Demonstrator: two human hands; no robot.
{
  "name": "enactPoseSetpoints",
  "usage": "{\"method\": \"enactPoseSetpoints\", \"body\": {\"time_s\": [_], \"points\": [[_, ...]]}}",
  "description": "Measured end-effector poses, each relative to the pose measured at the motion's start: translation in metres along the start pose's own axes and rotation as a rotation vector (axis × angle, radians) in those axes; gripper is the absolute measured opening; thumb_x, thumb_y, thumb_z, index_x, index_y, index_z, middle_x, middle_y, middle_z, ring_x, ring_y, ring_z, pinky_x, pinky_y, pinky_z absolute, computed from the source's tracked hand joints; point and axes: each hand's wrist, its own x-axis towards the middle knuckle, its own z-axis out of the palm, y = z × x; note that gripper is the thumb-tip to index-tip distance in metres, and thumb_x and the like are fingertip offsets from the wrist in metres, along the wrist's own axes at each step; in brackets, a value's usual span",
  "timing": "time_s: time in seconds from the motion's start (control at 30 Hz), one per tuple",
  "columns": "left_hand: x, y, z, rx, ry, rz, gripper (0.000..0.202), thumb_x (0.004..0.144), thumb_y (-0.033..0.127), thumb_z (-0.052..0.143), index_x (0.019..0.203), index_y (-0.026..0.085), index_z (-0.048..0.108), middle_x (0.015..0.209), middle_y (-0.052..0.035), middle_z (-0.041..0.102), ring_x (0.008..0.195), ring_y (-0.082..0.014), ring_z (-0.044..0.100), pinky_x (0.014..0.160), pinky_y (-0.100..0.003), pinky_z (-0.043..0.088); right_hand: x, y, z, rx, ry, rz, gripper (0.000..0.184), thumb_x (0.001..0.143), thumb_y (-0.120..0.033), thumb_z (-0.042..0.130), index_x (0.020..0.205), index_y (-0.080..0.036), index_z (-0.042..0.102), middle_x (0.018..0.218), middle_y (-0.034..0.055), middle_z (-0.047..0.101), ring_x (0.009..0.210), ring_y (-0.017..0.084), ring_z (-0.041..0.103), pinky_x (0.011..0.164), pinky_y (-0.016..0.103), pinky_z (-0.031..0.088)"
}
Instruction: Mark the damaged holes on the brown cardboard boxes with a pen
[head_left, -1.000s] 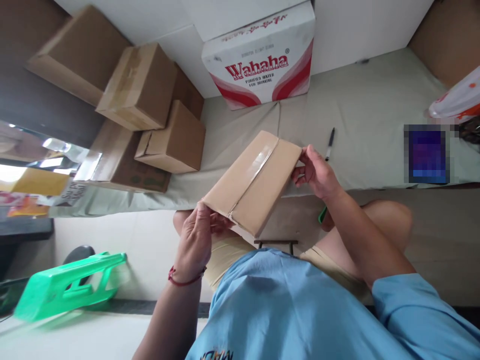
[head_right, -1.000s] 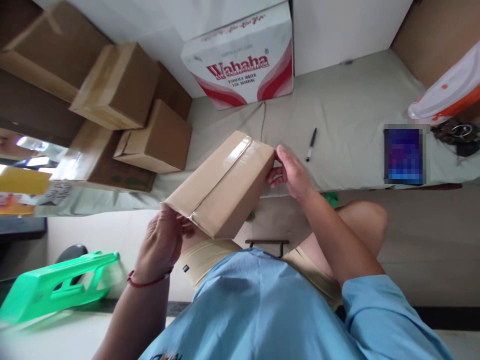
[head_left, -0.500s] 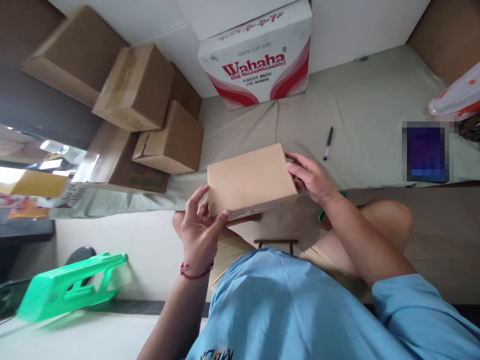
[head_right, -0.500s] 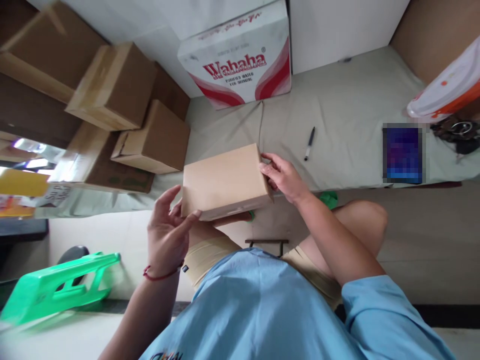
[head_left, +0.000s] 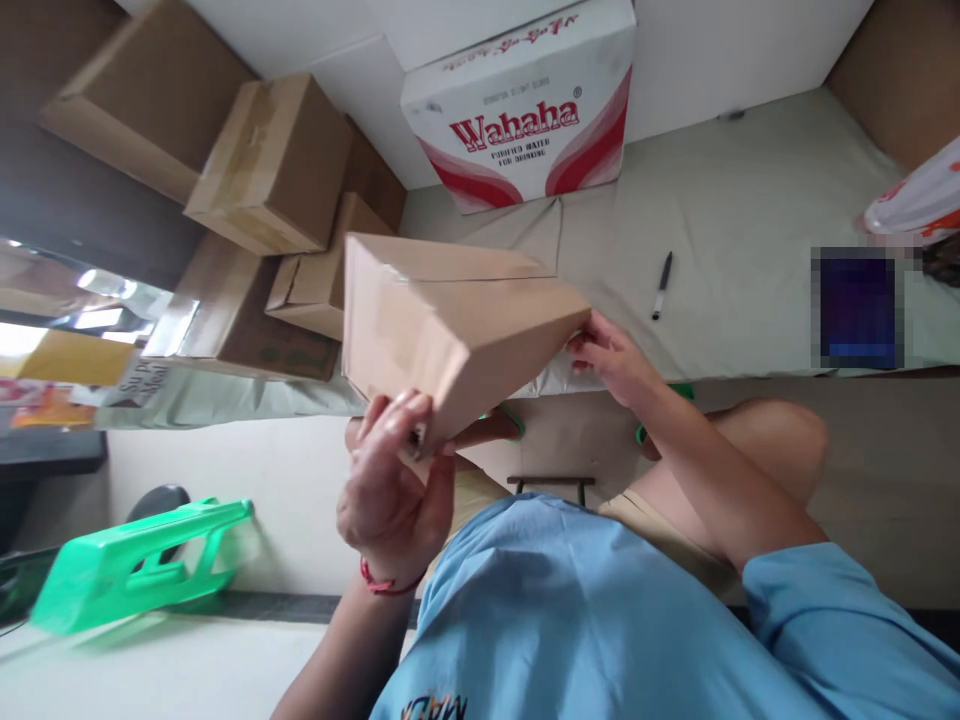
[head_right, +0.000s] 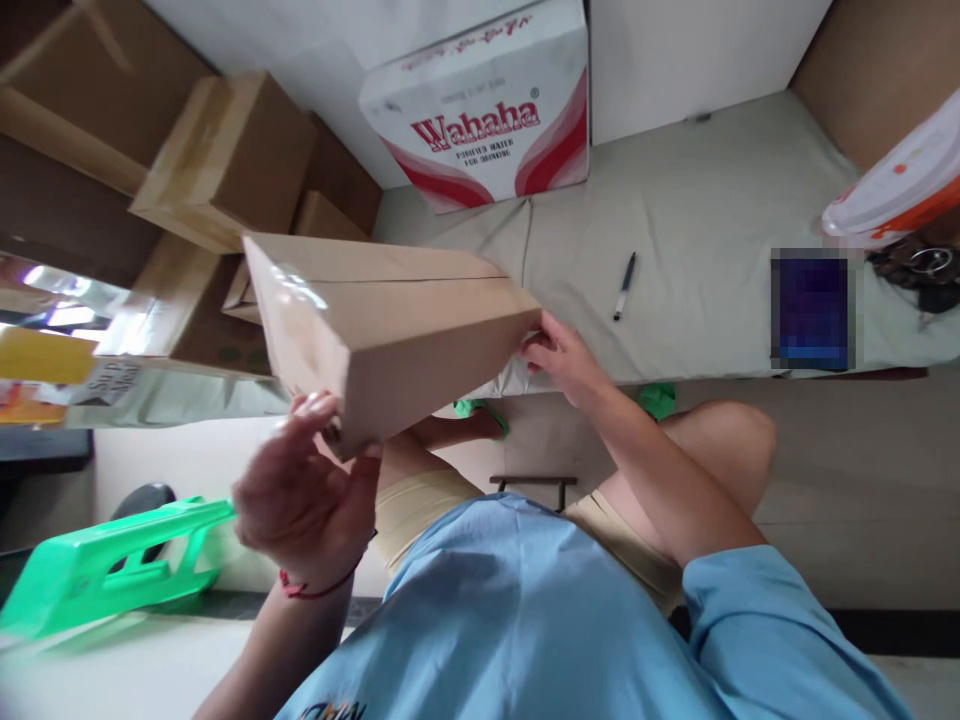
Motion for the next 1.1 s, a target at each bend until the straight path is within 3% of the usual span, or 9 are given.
{"method": "enactPoseSetpoints", "body": {"time_s": [0.13, 0.33, 0.5, 0.57, 0.67, 0.73, 0.83, 0.93, 1.1], "points": [[0.015, 0.019, 0.008, 0.066, -0.06, 0.18, 0.075, 0.09, -0.003, 0.075, 0.156, 0.032, 0.066, 0.136, -0.0057, 0.081, 0.129, -0.0261, 0.079, 0.125, -0.054, 0.057, -0.001, 0.009, 0.009, 0.094, 0.054, 0.163, 0.048, 0.066, -0.043, 0.085, 0.102, -0.024, 0.06, 0.086, -0.0031, 0.059, 0.07, 0.012, 0.056, 0.055, 0.025, 0.043], [0.032, 0.013, 0.006, 0.139, -0.087, 0.164, 0.07, 0.089, 0.002, 0.08, 0.154, 0.027, 0.069, 0.157, -0.0109, 0.069, 0.146, -0.0313, 0.068, 0.127, -0.051, 0.055, -0.001, 0.013, 0.004, -0.049, -0.013, 0.282, 0.053, 0.071, -0.057, 0.09, 0.095, -0.023, 0.057, 0.076, -0.0037, 0.056, 0.062, 0.011, 0.053, 0.046, 0.023, 0.037], [0.05, 0.019, 0.005, -0.011, -0.271, 0.186, 0.063, 0.094, 0.004, 0.066, 0.155, 0.022, 0.067, 0.155, -0.0124, 0.07, 0.149, -0.0316, 0.066, 0.127, -0.053, 0.056, 0.0, -0.004, -0.024, -0.663, -0.036, 0.23, 0.023, 0.094, -0.043, 0.07, 0.097, -0.021, 0.07, 0.08, 0.0029, 0.067, 0.067, 0.016, 0.06, 0.059, 0.029, 0.047], [0.053, 0.024, 0.007, -0.048, -0.295, 0.172, 0.059, 0.097, 0.006, 0.059, 0.153, 0.023, 0.067, 0.161, -0.0122, 0.065, 0.155, -0.0339, 0.06, 0.127, -0.058, 0.055, 0.002, -0.015, -0.044, -1.021, 0.144, 0.062, 0.024, 0.098, -0.035, 0.061, 0.106, -0.019, 0.078, 0.09, 0.0077, 0.074, 0.079, 0.021, 0.066, 0.074, 0.034, 0.054], [0.054, 0.024, 0.011, -0.021, -0.277, 0.144, 0.051, 0.099, 0.008, 0.06, 0.142, 0.03, 0.073, 0.162, -0.008, 0.063, 0.159, -0.0362, 0.054, 0.127, -0.063, 0.053, 0.005, -0.027, -0.073, -1.341, 0.471, -0.097, 0.044, 0.096, -0.022, 0.053, 0.132, -0.019, 0.079, 0.138, 0.0179, 0.071, 0.108, 0.03, 0.07, 0.096, 0.045, 0.057], [0.052, 0.02, 0.011, 0.064, -0.248, 0.087, 0.043, 0.098, 0.013, 0.07, 0.134, 0.035, 0.078, 0.162, -0.0048, 0.063, 0.165, -0.04, 0.045, 0.131, -0.069, 0.046, 0.006, -0.03, -0.088, -1.439, 0.52, -0.043, 0.054, 0.095, -0.016, 0.05, 0.143, -0.02, 0.075, 0.158, 0.0206, 0.058, 0.125, 0.037, 0.065, 0.1, 0.05, 0.056], [0.046, 0.011, 0.01, 0.097, -0.249, -0.096, 0.036, 0.097, 0.025, 0.082, 0.13, 0.038, 0.08, 0.163, -0.0045, 0.06, 0.167, -0.0426, 0.041, 0.136, -0.071, 0.037, 0.007, -0.027, -0.098, -1.525, 0.444, 0.082, 0.054, 0.095, -0.013, 0.049, 0.142, -0.018, 0.075, 0.156, 0.0245, 0.057, 0.135, 0.043, 0.057, 0.103, 0.056, 0.056], [0.04, 0.004, 0.012, -0.127, -0.261, -0.298, 0.059, 0.099, 0.044, 0.082, 0.154, 0.043, 0.061, 0.17, -0.0089, 0.05, 0.16, -0.0389, 0.051, 0.129, -0.063, 0.05, 0.008, -0.023, -0.099, -1.558, 0.394, 0.087, 0.055, 0.095, -0.011, 0.047, 0.142, -0.016, 0.074, 0.147, 0.0249, 0.061, 0.13, 0.041, 0.058, 0.106, 0.055, 0.054], [0.033, -0.018, 0.029, -0.254, -0.262, -0.377, 0.126, 0.081, 0.08, 0.087, 0.176, 0.052, 0.01, 0.182, -0.0156, 0.028, 0.169, -0.0422, 0.037, 0.123, -0.063, 0.053, 0.014, -0.025, -0.093, -1.503, 0.552, 0.07, 0.064, 0.102, -0.025, 0.051, 0.164, -0.013, 0.053, 0.142, 0.0265, 0.062, 0.118, 0.037, 0.067, 0.101, 0.052, 0.055]]}}
